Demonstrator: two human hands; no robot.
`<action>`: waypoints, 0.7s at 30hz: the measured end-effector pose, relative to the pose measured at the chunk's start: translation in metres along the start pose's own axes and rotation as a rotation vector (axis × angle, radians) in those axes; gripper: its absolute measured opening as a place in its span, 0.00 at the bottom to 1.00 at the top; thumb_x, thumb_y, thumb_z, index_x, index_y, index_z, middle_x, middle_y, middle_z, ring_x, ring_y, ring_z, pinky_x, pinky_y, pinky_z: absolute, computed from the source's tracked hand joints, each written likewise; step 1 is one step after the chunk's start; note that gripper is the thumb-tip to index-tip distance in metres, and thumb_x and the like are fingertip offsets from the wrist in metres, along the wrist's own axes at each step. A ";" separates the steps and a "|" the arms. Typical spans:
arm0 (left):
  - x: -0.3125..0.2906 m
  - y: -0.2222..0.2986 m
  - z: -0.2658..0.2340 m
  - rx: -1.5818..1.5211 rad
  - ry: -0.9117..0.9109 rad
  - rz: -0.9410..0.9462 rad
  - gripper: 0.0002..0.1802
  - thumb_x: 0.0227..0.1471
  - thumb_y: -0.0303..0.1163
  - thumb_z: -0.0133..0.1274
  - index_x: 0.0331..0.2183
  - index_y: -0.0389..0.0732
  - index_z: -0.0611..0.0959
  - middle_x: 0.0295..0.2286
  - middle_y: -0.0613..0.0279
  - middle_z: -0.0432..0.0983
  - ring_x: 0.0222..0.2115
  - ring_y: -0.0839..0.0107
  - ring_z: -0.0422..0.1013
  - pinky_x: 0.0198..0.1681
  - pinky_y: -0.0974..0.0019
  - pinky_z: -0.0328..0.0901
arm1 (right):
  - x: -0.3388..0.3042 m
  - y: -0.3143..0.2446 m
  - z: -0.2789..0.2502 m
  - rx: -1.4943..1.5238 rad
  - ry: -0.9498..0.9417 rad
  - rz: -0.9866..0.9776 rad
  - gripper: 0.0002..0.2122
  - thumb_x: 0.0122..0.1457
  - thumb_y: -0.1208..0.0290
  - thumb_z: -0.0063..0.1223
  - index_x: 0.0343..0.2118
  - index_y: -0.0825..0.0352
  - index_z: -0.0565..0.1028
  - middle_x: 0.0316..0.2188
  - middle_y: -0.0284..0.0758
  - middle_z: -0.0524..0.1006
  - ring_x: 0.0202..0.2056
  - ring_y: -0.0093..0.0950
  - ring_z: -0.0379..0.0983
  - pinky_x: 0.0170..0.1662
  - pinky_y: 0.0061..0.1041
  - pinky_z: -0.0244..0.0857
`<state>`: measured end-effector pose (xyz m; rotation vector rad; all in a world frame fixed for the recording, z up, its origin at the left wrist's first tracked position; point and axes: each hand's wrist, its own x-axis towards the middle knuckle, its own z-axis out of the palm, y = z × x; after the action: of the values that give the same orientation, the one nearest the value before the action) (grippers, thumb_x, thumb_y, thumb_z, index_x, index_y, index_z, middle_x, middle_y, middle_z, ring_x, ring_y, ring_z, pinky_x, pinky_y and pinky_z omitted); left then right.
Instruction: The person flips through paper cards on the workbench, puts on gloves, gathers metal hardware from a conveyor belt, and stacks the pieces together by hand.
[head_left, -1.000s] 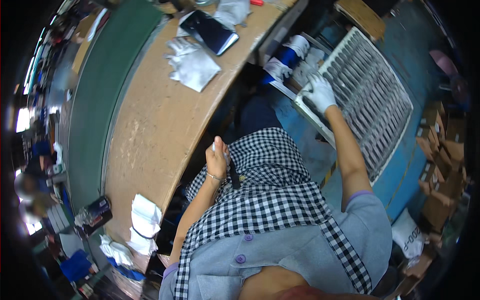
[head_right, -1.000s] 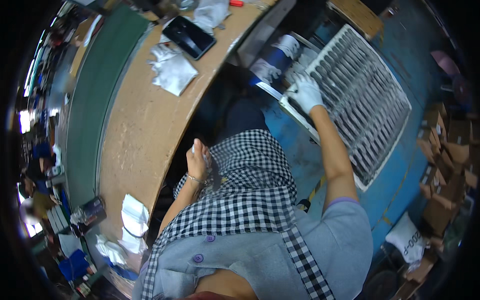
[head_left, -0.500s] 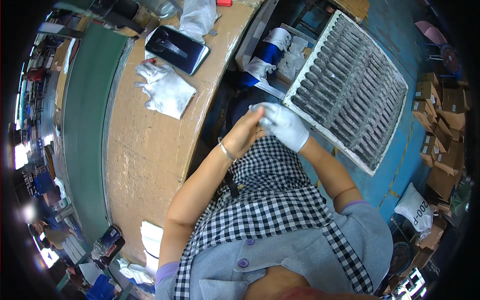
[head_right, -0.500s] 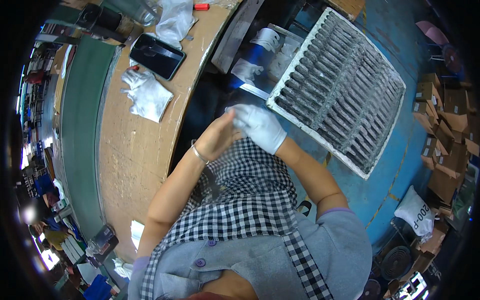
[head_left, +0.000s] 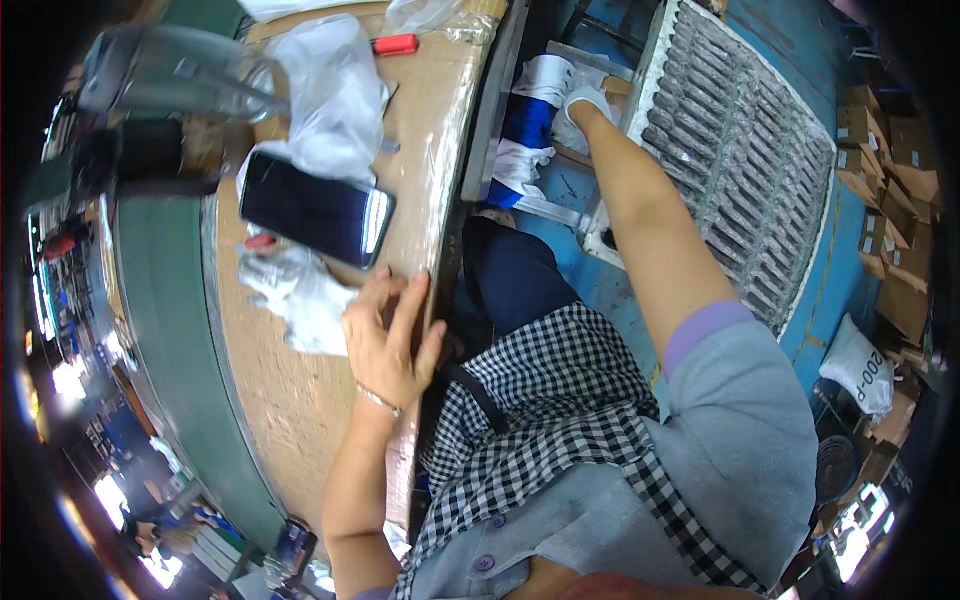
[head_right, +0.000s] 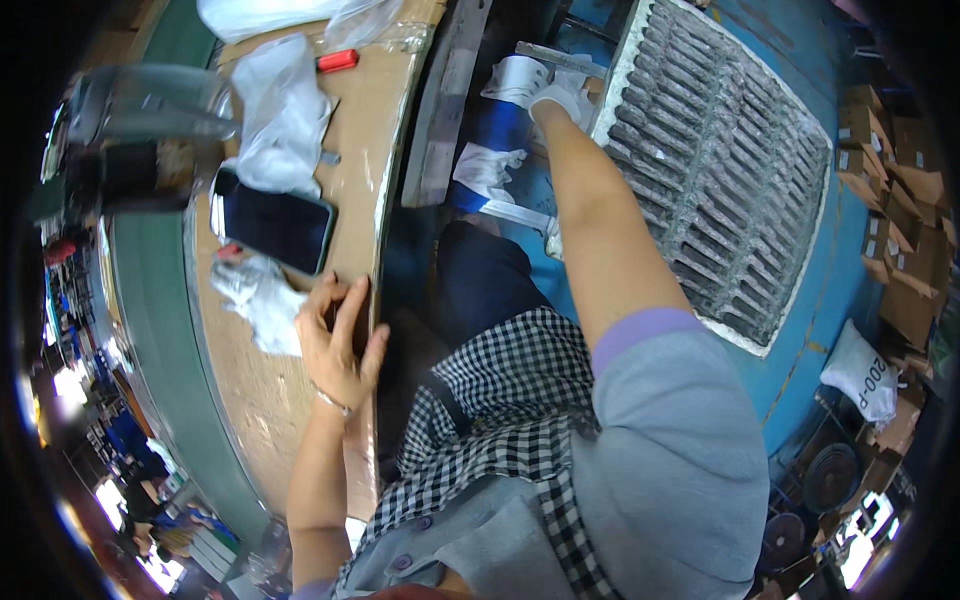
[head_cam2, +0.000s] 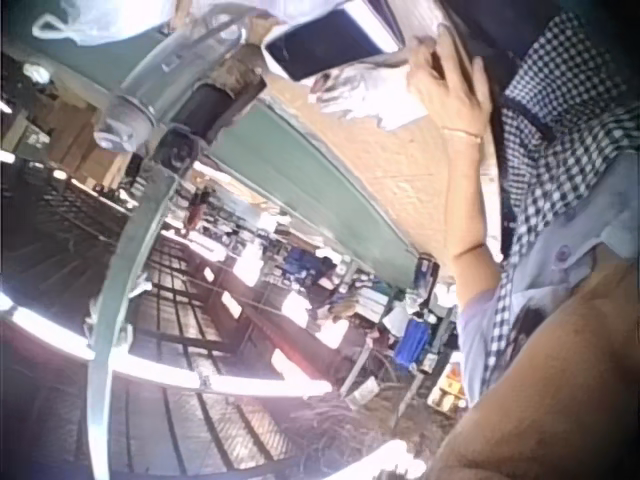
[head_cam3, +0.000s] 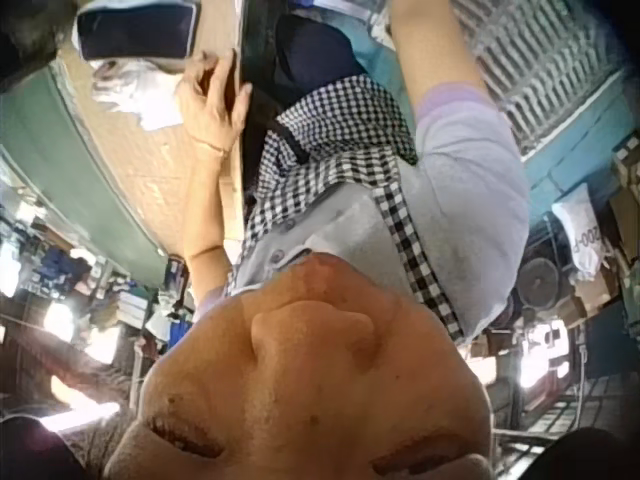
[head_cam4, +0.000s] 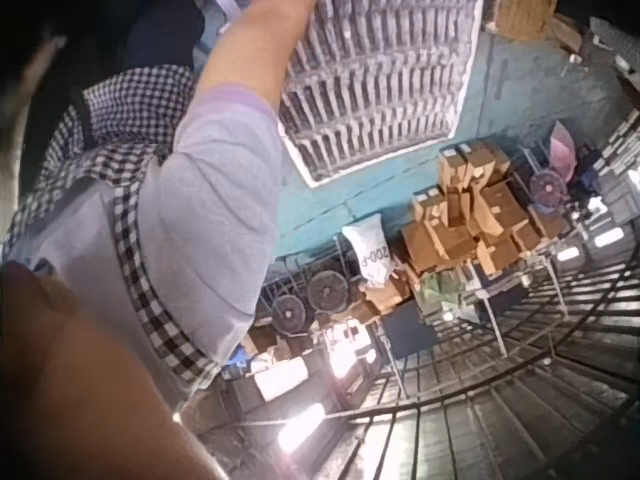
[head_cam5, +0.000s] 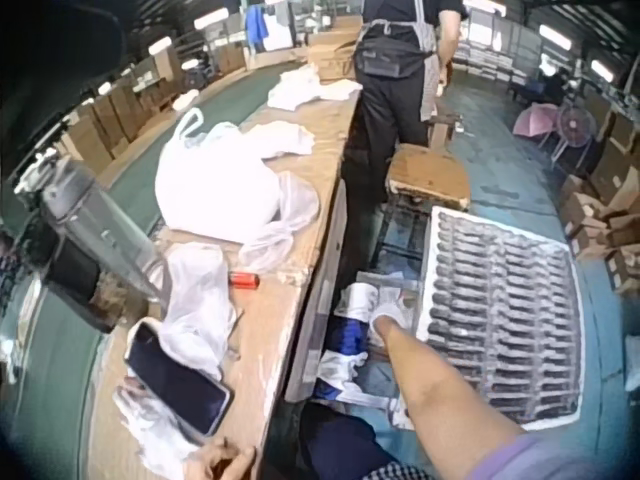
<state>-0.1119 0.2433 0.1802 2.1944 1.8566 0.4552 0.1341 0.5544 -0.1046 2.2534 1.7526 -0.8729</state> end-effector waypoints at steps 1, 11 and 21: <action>0.003 0.000 0.000 0.005 -0.042 -0.004 0.31 0.38 0.30 0.62 0.49 0.40 0.76 0.42 0.50 0.66 0.47 0.50 0.63 0.51 0.55 0.57 | 0.019 0.011 0.014 0.063 0.075 0.049 0.18 0.56 0.66 0.43 0.48 0.63 0.73 0.49 0.43 0.73 0.50 0.42 0.69 0.50 0.37 0.65; 0.004 -0.008 0.014 0.014 -0.006 0.033 0.25 0.32 0.32 0.63 0.40 0.47 0.80 0.30 0.61 0.63 0.31 0.62 0.64 0.30 0.62 0.60 | 0.141 0.088 0.131 0.416 0.070 0.532 0.18 0.57 0.60 0.44 0.48 0.60 0.73 0.47 0.39 0.75 0.47 0.39 0.72 0.46 0.37 0.68; -0.023 -0.056 0.016 0.132 -0.027 0.340 0.22 0.38 0.30 0.61 0.41 0.49 0.78 0.32 0.59 0.63 0.37 0.58 0.64 0.35 0.59 0.61 | 0.155 0.135 0.239 0.226 0.069 0.326 0.23 0.56 0.58 0.46 0.54 0.62 0.65 0.52 0.44 0.69 0.50 0.43 0.68 0.51 0.36 0.64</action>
<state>-0.1602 0.2310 0.1429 2.6039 1.5411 0.3687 0.1981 0.5331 -0.4125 2.6409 1.3089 -0.9712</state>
